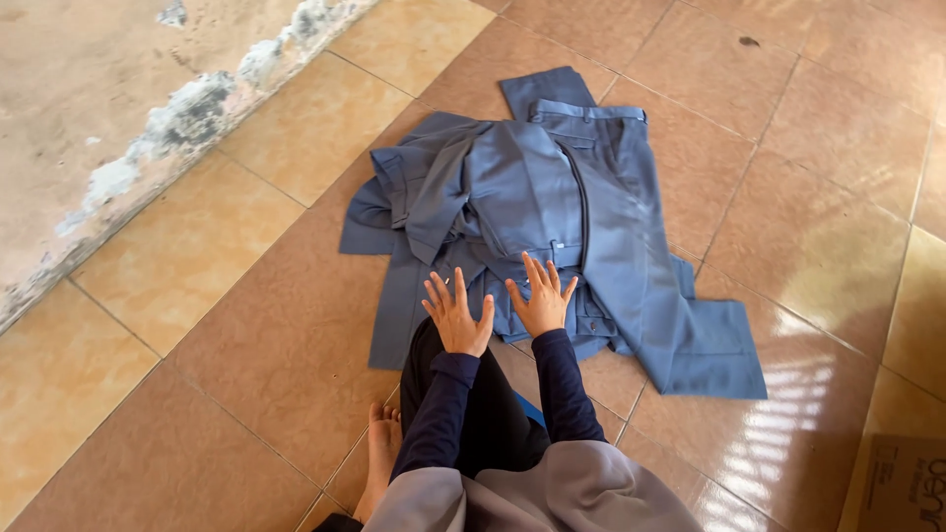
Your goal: Folding trousers into neat rectangles on the floor in a sewing factory environment.
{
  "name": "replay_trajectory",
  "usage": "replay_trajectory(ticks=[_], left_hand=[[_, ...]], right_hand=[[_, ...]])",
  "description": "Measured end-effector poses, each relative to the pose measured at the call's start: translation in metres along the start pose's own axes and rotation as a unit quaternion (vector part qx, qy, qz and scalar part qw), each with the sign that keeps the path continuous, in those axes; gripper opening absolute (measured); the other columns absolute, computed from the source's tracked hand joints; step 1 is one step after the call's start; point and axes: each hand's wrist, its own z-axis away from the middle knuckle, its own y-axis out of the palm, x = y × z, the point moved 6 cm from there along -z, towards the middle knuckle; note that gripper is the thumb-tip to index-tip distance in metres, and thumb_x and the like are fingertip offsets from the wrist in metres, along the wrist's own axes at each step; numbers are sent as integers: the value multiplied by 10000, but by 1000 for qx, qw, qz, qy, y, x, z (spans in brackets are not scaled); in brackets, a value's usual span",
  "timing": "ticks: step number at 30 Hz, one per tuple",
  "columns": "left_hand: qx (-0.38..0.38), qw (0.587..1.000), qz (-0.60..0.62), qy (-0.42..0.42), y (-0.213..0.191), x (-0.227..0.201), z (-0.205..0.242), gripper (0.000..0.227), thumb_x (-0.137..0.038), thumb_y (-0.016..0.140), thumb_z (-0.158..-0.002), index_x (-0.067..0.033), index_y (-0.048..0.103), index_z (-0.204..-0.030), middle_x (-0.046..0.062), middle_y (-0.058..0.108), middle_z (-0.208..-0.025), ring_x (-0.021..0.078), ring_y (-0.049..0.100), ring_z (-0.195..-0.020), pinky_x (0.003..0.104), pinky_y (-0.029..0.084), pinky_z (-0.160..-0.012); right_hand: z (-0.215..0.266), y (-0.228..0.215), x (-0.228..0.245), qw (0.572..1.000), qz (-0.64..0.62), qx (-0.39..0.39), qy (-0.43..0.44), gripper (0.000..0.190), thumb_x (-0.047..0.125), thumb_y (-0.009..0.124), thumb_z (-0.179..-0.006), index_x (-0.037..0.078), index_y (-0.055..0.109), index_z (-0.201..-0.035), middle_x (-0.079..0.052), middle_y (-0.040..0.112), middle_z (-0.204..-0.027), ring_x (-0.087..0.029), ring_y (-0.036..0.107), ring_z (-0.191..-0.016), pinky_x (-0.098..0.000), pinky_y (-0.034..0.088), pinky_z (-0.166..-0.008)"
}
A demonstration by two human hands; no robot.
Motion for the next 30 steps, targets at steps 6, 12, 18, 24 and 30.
replay_trajectory(ticks=[6,12,18,24,30], left_hand=[[33,999,-3,22,54,-19,13,833,-519,602,-882,-146,372,-1590,323,268,-1607,527,229,-1492,707,226,-1138],[93,987,130,-11,93,-10,18,823,-425,623,-934,-136,279,-1624,365,209,-1603,562,241,-1465,710,317,-1097],[150,968,201,-22,113,11,37,819,-340,629,-969,-143,203,-1641,390,125,-1604,582,278,-1425,677,392,-1088],[123,971,205,-16,110,19,32,797,-321,625,-991,-137,198,-1637,399,133,-1591,565,371,-1383,635,443,-1066],[206,901,349,-154,122,29,35,779,-339,598,-1037,-184,147,-1653,360,95,-1628,505,323,-1440,597,391,-1136]], right_hand=[[2,-4,-29,999,15,1,48,642,580,552,-991,317,426,-1564,-88,557,-1495,-316,374,-1487,-724,49,-1177],[1,17,-59,996,3,9,90,649,588,558,-984,346,400,-1565,-128,443,-1579,-360,358,-1486,-732,102,-1173],[-4,66,-98,989,-99,7,109,826,430,686,-934,254,272,-1627,-292,225,-1631,-485,367,-1444,-661,327,-1158],[-3,90,-109,973,-145,32,175,1095,473,728,-888,198,5,-1664,-301,167,-1635,-525,400,-1404,-615,403,-1121],[-59,146,-180,926,-241,-104,271,1136,739,818,-743,151,309,-1570,-151,619,-1202,-305,709,-988,-491,519,-968]])
